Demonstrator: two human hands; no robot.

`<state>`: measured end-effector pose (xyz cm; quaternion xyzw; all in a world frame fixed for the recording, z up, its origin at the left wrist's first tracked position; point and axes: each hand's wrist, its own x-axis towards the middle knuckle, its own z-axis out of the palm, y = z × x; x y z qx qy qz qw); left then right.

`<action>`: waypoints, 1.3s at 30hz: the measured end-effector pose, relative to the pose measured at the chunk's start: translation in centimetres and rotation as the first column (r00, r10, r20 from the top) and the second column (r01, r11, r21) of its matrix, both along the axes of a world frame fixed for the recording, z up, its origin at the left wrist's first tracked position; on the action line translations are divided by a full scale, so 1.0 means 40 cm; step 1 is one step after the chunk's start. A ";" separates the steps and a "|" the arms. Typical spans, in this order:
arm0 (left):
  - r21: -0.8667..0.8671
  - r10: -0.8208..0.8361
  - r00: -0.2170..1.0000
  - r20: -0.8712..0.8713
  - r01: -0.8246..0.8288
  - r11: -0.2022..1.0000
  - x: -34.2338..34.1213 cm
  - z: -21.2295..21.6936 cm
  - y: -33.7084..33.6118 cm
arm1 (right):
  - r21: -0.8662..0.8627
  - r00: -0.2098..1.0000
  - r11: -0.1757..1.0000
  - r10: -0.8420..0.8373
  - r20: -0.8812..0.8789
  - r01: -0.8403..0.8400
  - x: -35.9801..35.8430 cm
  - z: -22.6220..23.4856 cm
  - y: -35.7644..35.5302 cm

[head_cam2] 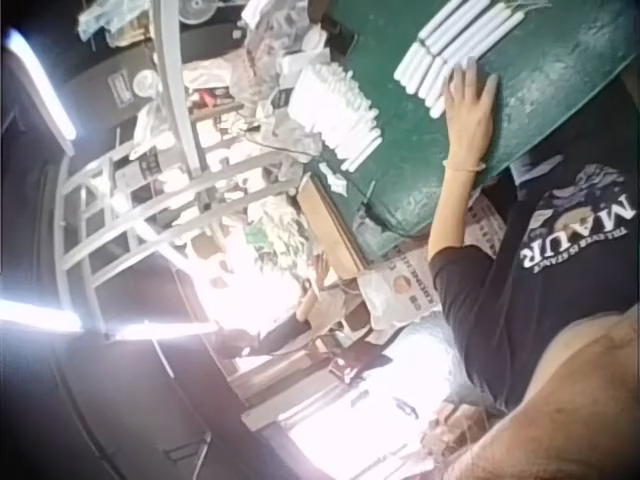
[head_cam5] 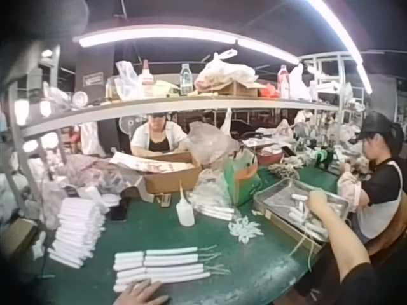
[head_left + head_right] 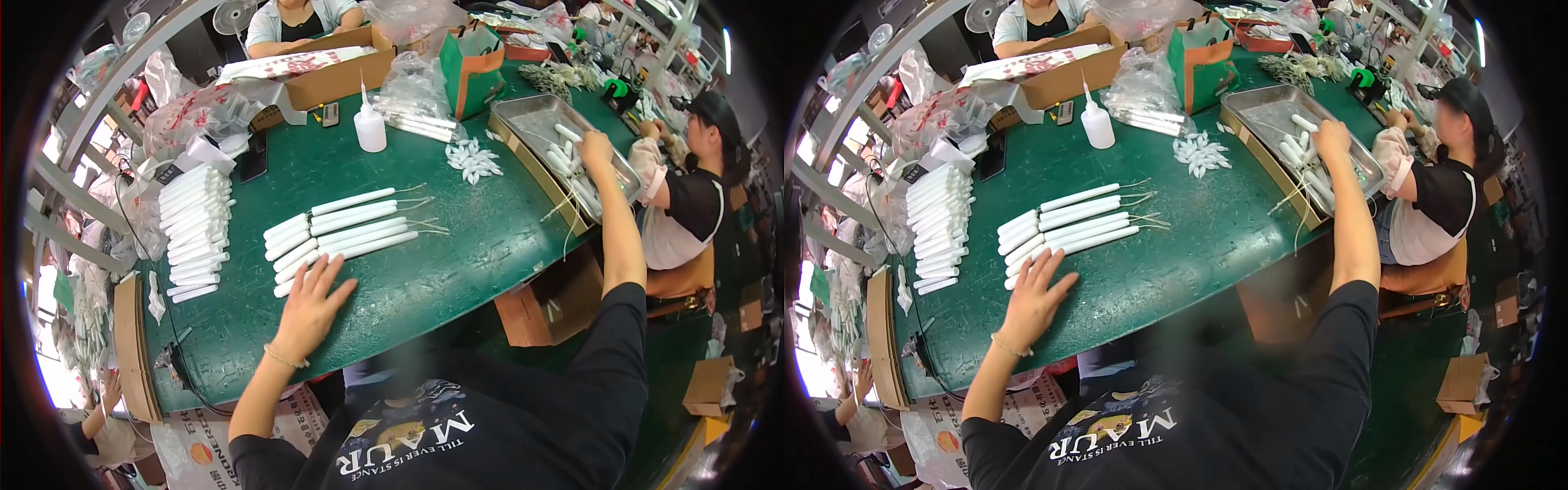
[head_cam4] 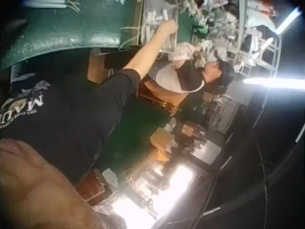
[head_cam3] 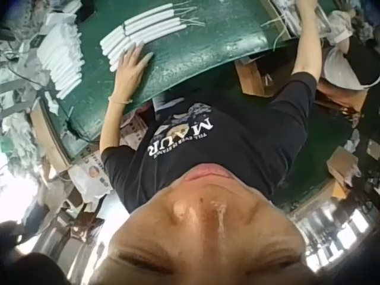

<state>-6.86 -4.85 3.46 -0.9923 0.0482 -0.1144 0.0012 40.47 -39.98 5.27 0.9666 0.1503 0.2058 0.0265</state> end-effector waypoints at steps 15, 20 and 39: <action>-0.967 -0.136 0.989 0.065 0.096 0.234 0.058 0.047 -0.201 | 0.960 0.766 0.174 0.640 0.060 -0.221 -0.611 0.225 0.266; -0.859 -0.012 0.997 0.081 0.064 -0.508 0.086 0.032 -0.245 | 0.987 0.246 0.111 0.959 -0.138 0.119 -0.835 0.071 0.367; -0.937 0.363 0.932 0.000 0.127 -0.325 -0.006 -0.010 -0.185 | 0.631 0.034 -0.024 0.999 -0.004 0.775 -0.966 -0.111 0.369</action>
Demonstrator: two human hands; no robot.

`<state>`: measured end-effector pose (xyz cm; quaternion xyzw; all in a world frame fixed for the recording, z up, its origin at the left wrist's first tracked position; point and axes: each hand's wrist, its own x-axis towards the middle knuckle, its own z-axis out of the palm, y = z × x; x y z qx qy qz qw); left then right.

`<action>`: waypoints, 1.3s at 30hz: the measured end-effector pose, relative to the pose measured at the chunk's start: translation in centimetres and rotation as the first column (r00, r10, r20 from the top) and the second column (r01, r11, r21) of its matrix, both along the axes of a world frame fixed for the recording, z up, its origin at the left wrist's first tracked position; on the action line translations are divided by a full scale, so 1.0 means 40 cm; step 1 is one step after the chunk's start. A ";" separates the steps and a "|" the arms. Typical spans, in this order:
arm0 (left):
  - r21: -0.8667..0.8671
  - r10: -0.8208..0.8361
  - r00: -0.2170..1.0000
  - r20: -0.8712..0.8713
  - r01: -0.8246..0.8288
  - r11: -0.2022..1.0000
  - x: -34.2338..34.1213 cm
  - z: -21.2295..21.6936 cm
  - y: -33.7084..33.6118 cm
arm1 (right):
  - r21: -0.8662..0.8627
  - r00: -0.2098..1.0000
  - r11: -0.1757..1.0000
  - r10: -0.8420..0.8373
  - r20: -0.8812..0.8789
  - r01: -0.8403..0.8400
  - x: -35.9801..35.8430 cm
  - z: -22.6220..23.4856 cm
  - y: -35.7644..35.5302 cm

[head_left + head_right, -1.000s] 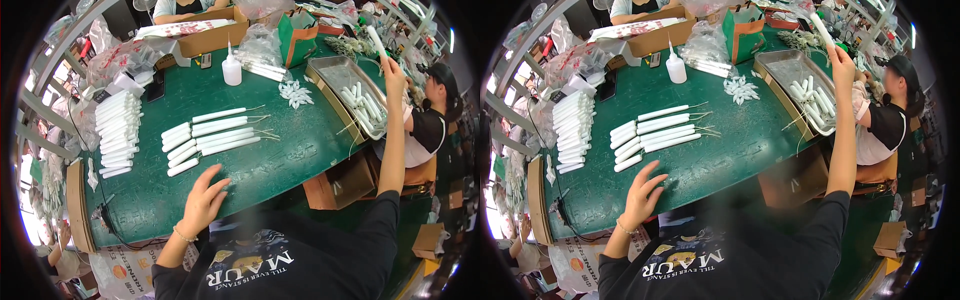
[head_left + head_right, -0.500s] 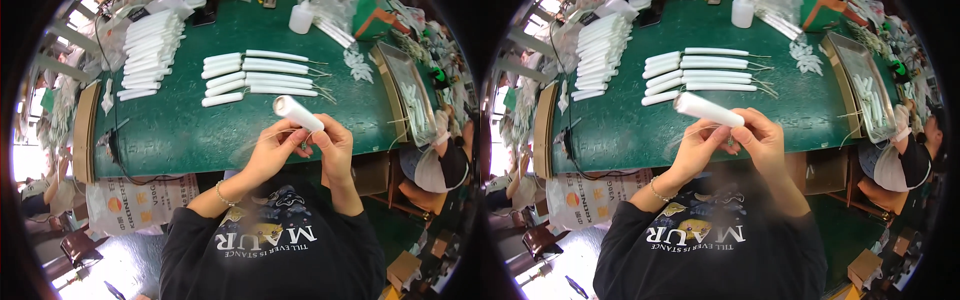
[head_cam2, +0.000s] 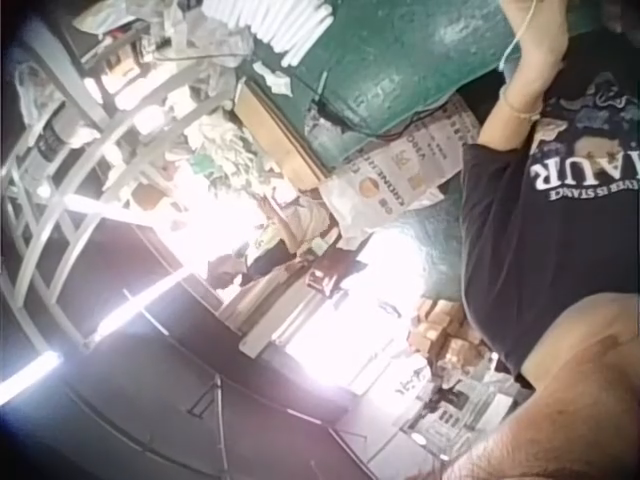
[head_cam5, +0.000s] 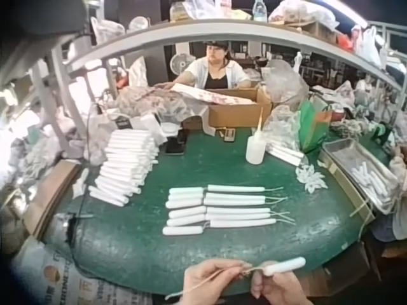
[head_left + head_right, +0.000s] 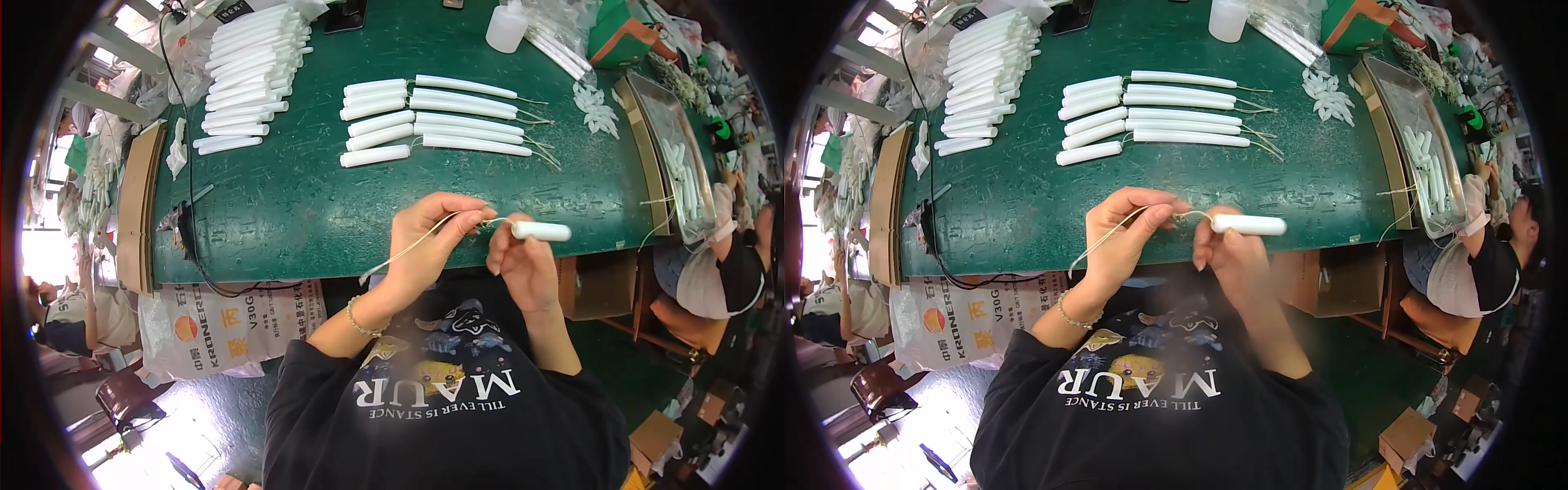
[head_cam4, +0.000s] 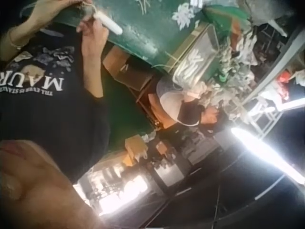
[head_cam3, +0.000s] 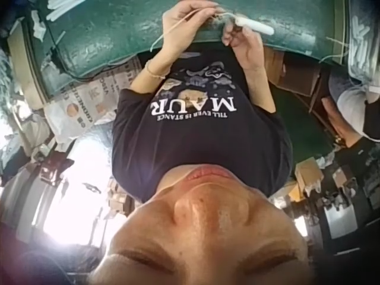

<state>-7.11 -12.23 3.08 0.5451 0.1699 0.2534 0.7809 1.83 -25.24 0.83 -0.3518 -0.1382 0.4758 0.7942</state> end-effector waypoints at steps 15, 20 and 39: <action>-0.096 -0.029 0.996 0.087 0.037 0.995 -0.017 0.007 -0.028 | 0.017 -0.070 0.882 0.018 0.997 0.471 -0.022 0.068 0.047; 0.067 -0.119 0.993 -0.009 0.120 0.991 -0.039 0.036 0.008 | 0.107 -0.071 0.895 -0.084 0.994 0.432 0.004 0.088 0.028; -0.455 -0.108 0.965 0.240 0.210 0.865 -0.136 0.034 0.153 | -0.176 0.691 0.907 -0.154 0.706 0.382 0.013 0.060 -0.046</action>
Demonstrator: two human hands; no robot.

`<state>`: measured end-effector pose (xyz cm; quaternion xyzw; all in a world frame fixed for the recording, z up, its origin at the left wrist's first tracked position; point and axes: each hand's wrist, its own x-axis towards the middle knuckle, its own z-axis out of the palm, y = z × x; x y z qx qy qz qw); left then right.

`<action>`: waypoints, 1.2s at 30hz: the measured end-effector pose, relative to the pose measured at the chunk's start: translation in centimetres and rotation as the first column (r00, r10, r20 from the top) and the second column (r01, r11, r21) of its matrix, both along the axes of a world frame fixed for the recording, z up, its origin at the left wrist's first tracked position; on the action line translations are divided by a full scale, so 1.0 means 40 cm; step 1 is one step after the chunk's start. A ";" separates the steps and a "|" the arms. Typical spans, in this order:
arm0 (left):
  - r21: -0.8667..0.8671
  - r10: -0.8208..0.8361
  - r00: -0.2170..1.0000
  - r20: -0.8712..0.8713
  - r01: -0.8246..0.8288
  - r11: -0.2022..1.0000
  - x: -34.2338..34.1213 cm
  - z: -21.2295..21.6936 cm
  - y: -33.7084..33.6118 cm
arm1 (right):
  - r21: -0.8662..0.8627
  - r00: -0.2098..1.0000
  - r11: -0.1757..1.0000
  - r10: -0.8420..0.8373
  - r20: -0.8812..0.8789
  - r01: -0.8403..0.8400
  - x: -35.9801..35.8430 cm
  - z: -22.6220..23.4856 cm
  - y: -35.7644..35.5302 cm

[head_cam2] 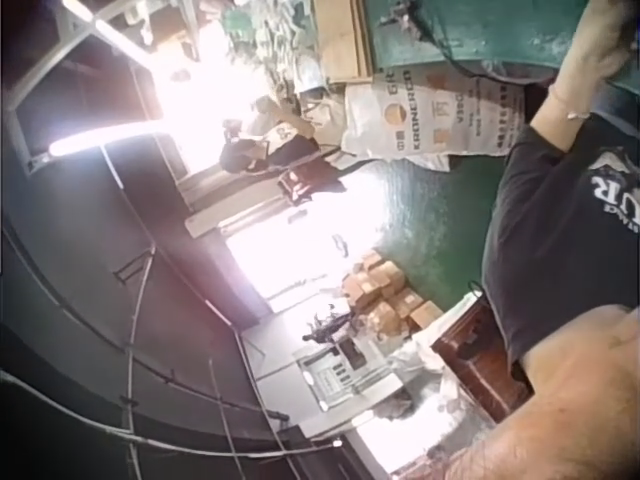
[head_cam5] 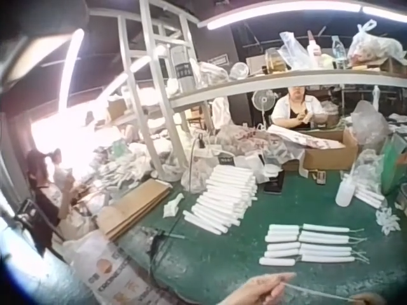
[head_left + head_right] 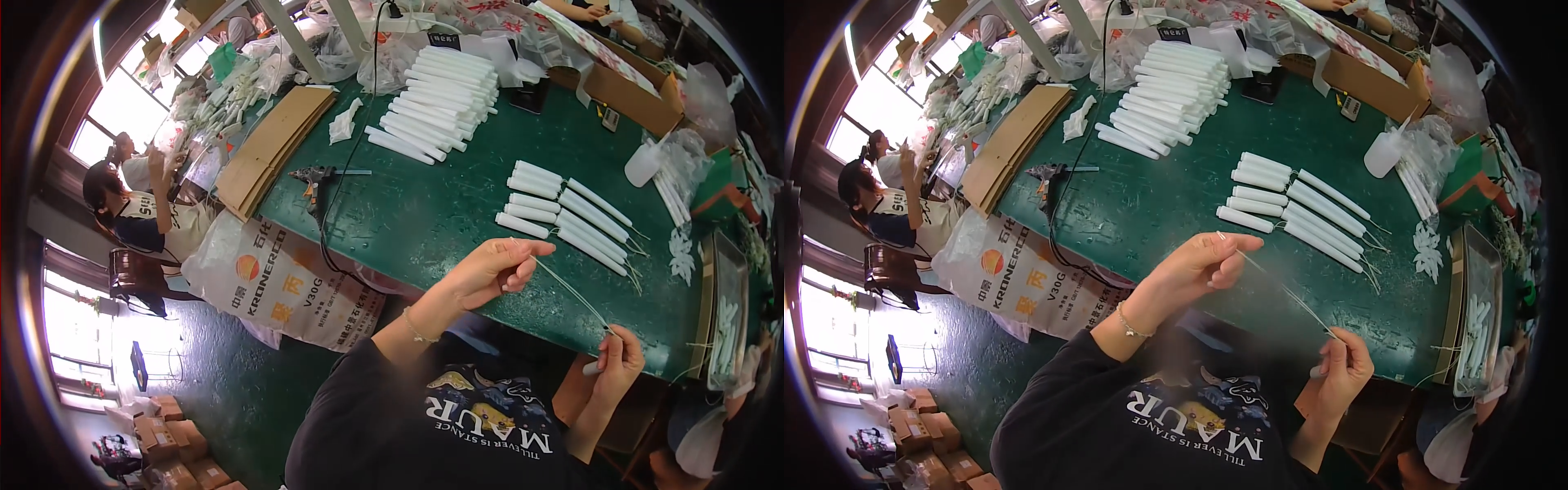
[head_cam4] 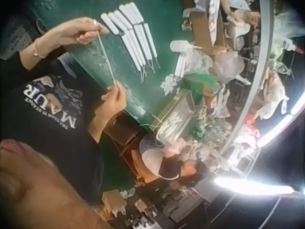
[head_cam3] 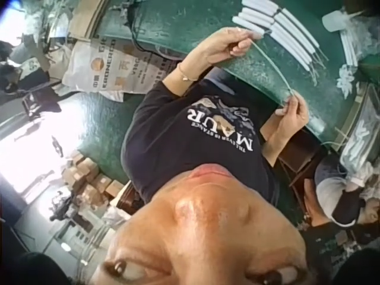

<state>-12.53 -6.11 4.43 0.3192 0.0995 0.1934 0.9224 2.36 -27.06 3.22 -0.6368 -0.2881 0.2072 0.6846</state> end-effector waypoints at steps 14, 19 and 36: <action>0.338 0.198 0.971 -0.137 -0.142 0.931 -0.014 -0.041 0.023 | -0.087 0.992 0.995 0.040 -0.122 -0.051 -0.034 0.022 0.025; 0.707 0.169 0.899 -0.403 0.189 0.681 -0.061 -0.010 0.099 | -0.172 1.000 0.985 0.005 -0.018 -0.008 -0.014 0.000 0.013; 0.297 0.671 0.739 0.064 0.628 -0.720 -0.163 -0.069 0.511 | -0.233 0.990 0.972 0.025 0.136 0.008 0.011 0.039 -0.017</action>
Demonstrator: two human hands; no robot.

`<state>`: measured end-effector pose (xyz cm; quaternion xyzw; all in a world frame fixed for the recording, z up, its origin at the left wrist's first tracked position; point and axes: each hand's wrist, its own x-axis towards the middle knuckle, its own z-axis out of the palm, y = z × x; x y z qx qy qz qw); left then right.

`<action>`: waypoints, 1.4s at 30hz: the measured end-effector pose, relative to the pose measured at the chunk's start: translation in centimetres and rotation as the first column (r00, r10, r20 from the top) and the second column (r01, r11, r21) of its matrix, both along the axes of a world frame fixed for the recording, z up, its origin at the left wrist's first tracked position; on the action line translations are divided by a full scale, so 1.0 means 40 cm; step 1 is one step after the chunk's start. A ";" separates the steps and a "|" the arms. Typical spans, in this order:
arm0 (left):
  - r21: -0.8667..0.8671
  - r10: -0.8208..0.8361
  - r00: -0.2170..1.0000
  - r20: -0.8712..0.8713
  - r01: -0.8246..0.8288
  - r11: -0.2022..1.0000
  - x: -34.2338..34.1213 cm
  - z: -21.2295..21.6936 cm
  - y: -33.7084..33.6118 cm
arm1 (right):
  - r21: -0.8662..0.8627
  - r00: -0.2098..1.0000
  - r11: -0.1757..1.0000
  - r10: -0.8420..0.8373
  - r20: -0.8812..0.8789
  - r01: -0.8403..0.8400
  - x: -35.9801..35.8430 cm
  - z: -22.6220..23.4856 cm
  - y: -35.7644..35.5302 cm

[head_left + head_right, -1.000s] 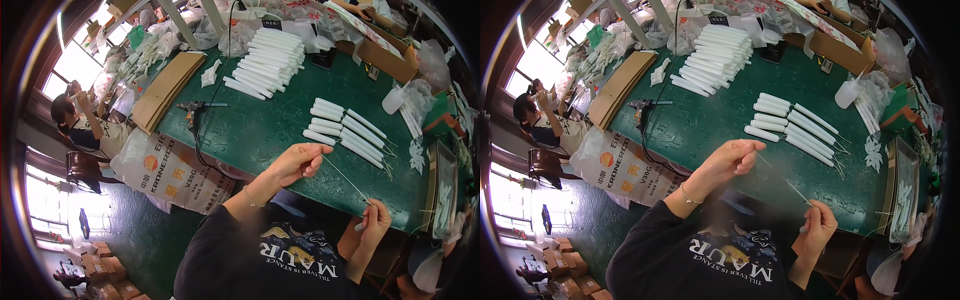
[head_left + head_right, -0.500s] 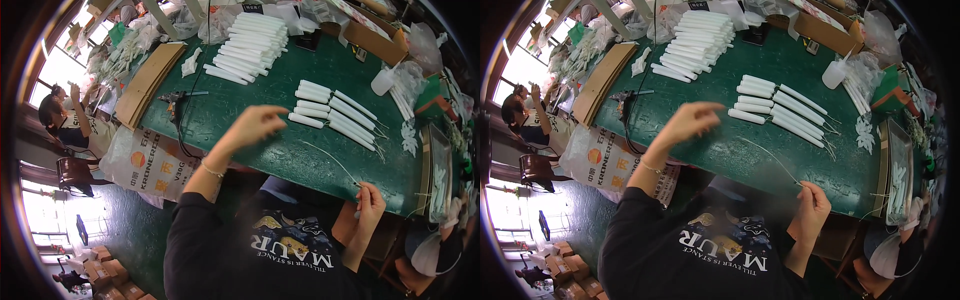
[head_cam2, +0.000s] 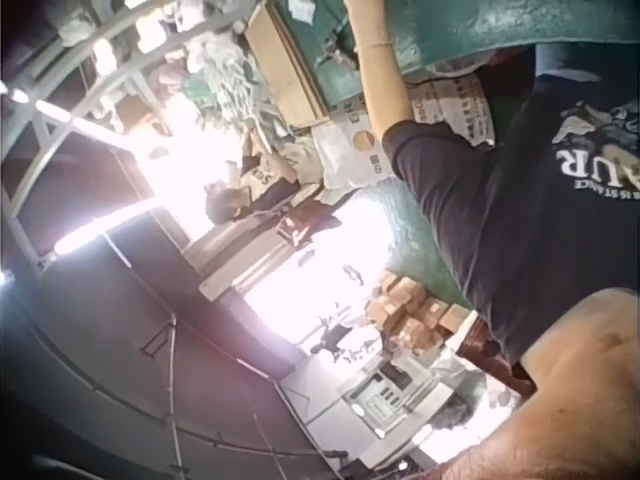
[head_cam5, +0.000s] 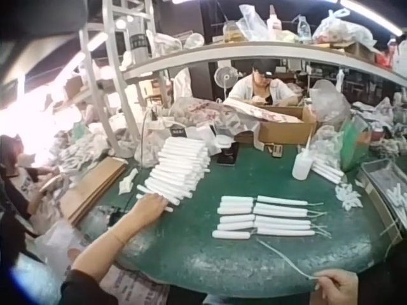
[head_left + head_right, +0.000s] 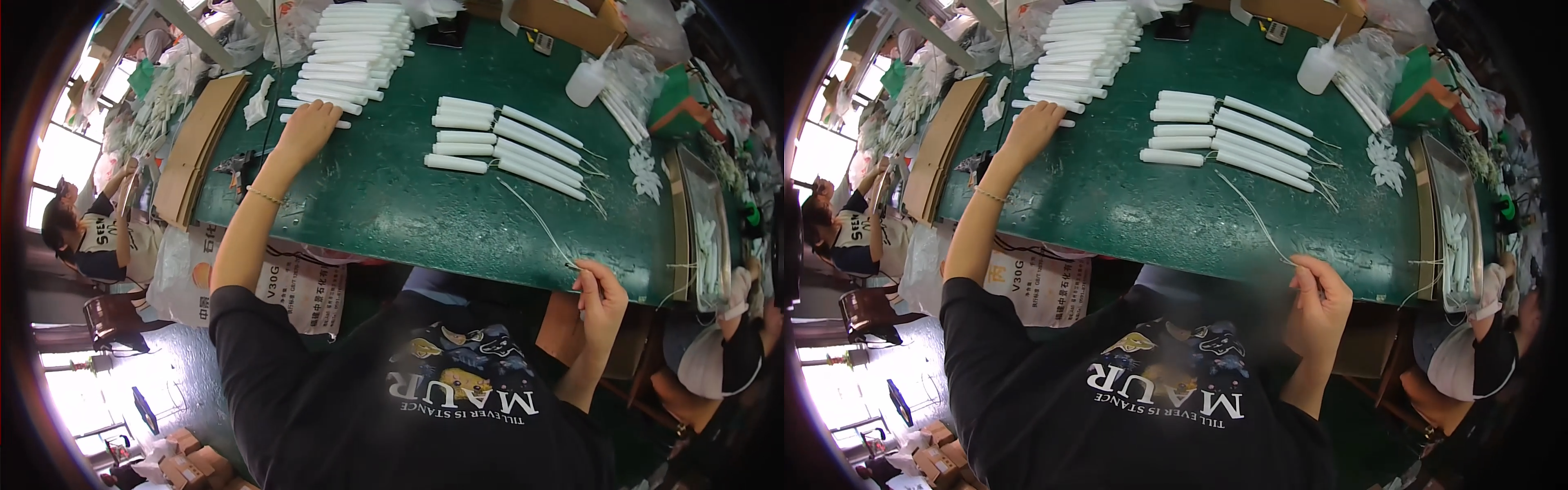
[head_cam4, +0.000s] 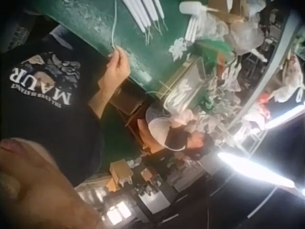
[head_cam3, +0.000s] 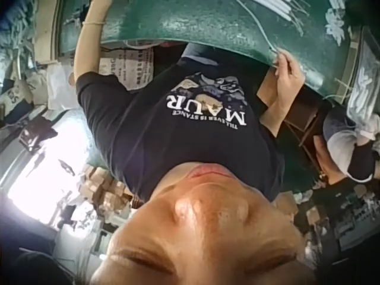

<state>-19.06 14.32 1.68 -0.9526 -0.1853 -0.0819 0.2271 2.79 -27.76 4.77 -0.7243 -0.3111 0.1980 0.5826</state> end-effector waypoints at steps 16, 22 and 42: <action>-0.584 0.910 0.291 0.296 0.809 -0.069 0.114 -0.015 -0.373 | 0.259 0.998 0.964 0.058 0.005 -0.058 -0.024 0.061 -0.013; -0.509 0.955 0.242 0.171 0.852 -0.125 0.136 -0.045 -0.426 | 0.416 0.998 0.908 0.039 0.044 -0.054 -0.040 0.082 0.010; -0.452 0.943 0.299 0.146 0.868 -0.205 0.141 -0.055 -0.434 | 0.509 0.994 0.855 0.070 0.083 -0.102 -0.046 0.096 0.031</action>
